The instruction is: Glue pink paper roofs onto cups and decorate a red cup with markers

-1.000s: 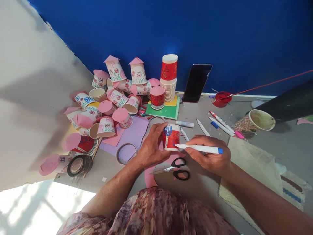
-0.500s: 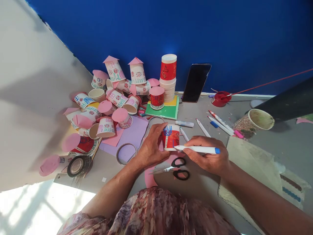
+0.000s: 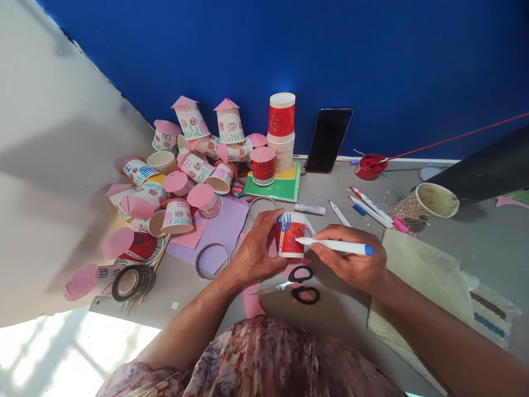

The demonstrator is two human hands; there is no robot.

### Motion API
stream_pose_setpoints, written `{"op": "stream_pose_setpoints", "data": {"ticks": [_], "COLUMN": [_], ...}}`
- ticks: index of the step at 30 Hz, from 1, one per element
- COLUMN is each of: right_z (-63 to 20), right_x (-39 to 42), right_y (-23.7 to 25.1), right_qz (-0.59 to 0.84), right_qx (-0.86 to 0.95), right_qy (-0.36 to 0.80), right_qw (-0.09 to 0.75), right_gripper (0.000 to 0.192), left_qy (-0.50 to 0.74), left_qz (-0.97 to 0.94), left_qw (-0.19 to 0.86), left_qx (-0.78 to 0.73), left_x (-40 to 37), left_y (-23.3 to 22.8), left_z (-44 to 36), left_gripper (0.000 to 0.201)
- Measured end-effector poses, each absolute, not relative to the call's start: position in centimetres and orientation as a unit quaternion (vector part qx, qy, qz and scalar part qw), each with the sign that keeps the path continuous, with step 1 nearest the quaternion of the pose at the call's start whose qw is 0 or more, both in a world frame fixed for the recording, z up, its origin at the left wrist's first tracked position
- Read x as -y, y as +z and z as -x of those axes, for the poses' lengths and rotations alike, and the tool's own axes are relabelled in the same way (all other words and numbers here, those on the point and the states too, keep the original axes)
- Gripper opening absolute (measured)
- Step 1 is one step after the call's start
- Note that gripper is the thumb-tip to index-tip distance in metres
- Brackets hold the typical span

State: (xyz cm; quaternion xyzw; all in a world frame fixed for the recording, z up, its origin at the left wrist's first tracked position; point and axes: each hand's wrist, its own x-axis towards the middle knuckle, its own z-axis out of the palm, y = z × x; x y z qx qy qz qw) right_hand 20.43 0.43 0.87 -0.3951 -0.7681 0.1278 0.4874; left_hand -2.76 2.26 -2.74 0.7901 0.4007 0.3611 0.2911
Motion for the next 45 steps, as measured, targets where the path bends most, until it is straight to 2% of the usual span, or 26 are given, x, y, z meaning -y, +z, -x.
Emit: {"op": "stream_pose_setpoints", "data": {"ticks": [16, 45], "right_z": [-21.0, -20.9], "right_x": [-0.4, -0.2], "right_y": [0.9, 1.2], "right_qz": [0.428, 0.414], "right_qx": [0.752, 0.742], "right_qy": [0.114, 0.131], "right_qw": [0.488, 0.511], "right_gripper": [0.013, 0.009], "left_qy": [0.381, 0.398], "left_qz": [-0.726, -0.717], "left_qw": [0.397, 0.401], "left_qx": [-0.413, -0.408], "left_x": [-2.0, -2.2], "left_y": [-2.5, -2.9], "left_z": [2.8, 3.1], "left_gripper": [0.09, 0.092]}}
